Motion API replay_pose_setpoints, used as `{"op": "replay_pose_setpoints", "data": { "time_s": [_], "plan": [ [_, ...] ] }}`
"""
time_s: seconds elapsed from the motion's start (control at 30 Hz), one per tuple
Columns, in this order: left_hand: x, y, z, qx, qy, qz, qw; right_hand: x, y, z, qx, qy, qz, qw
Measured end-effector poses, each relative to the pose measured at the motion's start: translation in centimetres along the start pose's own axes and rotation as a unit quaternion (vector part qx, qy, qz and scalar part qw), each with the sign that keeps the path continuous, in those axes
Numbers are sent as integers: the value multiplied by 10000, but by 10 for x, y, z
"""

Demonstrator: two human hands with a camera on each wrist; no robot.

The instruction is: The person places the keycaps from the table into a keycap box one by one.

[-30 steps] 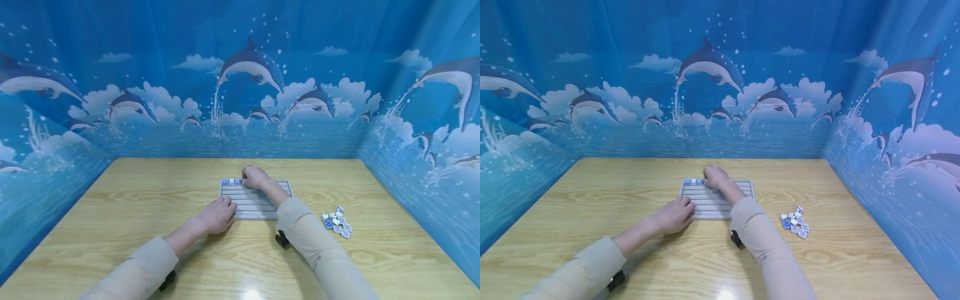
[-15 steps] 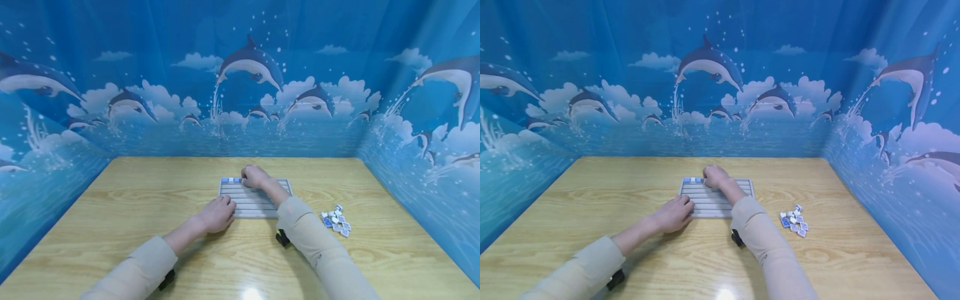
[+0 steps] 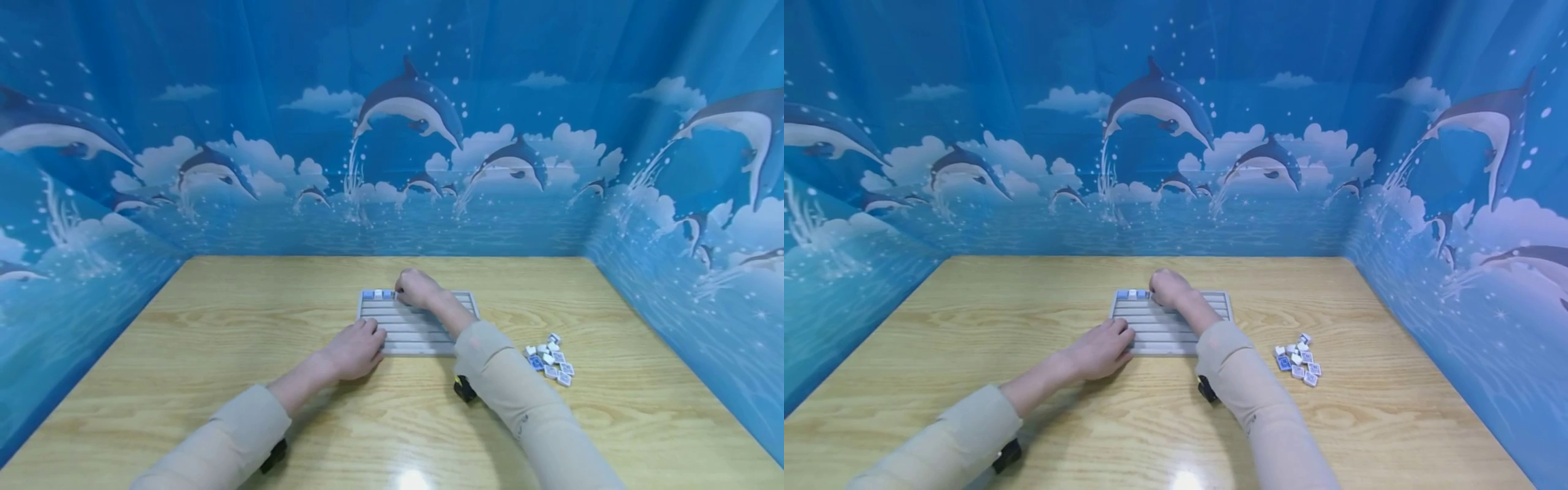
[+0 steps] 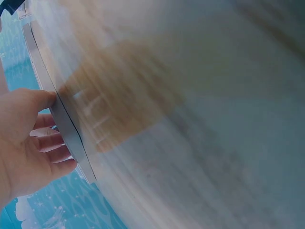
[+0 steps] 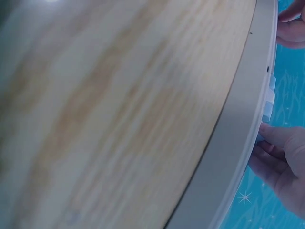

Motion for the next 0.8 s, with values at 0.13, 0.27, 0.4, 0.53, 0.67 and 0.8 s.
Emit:
{"op": "replay_pose_setpoints", "data": {
  "time_s": [0.13, 0.27, 0.4, 0.53, 0.67, 0.8],
  "plan": [
    [-1, 0, 0, 12, -15, 34, 10000, 1, 0, 1, 8, 13, -53, 10000],
    [-2, -1, 2, 276, -203, 58, 9994, 2, 0, 2, 50, 88, -91, 9999],
    [-3, -1, 2, 369, -259, 84, 9989, 2, 0, 1, 107, 208, -35, 9997],
    [-2, 0, 1, 147, -78, 74, 9998, 2, -1, 1, 129, 292, 8, 9995],
    [-2, -1, 0, -49, 42, 28, 10000, 2, -2, 1, 103, 320, 2, 9994],
    [-1, 1, 0, -115, 78, 30, 9999, 2, -3, 1, 76, 350, -14, 9994]
  ]
}}
Point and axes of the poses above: each hand's wrist, its own z-axis away from the middle knuckle, its own y-axis out of the back of the hand, x = y × z, the point moved 1 cm from there along -z, towards the middle knuckle, and after that the axes turned 3 degrees about -x, right-handed, at the moved point
